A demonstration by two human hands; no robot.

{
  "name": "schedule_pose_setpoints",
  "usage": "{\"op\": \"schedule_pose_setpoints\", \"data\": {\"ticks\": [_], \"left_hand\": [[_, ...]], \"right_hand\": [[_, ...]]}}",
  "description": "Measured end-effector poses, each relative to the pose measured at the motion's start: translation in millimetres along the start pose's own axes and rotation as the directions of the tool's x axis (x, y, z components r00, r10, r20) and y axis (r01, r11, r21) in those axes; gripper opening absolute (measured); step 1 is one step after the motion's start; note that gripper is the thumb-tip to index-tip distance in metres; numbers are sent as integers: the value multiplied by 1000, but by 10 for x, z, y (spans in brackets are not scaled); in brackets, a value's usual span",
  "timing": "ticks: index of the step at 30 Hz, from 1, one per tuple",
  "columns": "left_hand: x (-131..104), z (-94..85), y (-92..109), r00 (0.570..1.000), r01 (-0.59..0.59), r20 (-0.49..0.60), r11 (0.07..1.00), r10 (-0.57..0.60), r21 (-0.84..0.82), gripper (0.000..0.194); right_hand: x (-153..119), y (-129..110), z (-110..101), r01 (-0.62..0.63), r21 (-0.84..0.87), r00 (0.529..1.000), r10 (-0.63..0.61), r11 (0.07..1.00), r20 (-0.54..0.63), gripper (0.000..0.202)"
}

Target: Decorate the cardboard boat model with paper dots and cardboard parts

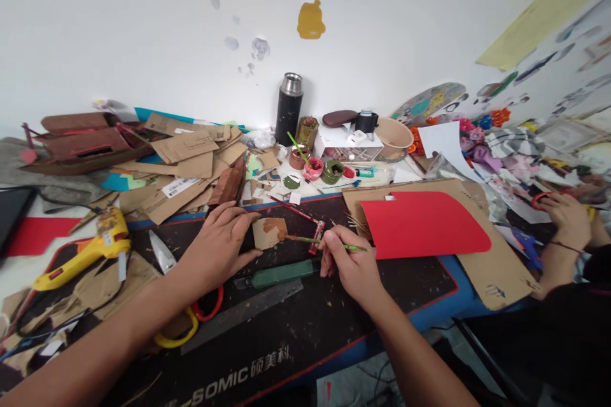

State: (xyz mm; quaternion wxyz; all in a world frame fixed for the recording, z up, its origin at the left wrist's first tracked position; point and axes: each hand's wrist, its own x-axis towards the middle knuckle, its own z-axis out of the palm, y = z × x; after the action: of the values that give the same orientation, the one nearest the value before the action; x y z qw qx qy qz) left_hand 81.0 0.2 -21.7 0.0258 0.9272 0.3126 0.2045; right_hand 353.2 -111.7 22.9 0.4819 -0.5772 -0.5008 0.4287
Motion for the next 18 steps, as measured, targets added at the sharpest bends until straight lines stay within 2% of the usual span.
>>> {"op": "schedule_pose_setpoints", "data": {"ticks": [7,14,18], "left_hand": [[8,-5,-7,1000,15,6,1000,-15,-19,60],[7,-5,-2,1000,1,2,1000,-1,-23,63],[6,-4,-1,1000,6,1,1000,-6,-26,63]], "right_hand": [[25,10,143,40,-41,996,-36,998,85,50],[33,20,-26,16,1,1000,-16,1000,-1,48],[19,35,-1,-2,29,1000,2,1000,-2,49]]}}
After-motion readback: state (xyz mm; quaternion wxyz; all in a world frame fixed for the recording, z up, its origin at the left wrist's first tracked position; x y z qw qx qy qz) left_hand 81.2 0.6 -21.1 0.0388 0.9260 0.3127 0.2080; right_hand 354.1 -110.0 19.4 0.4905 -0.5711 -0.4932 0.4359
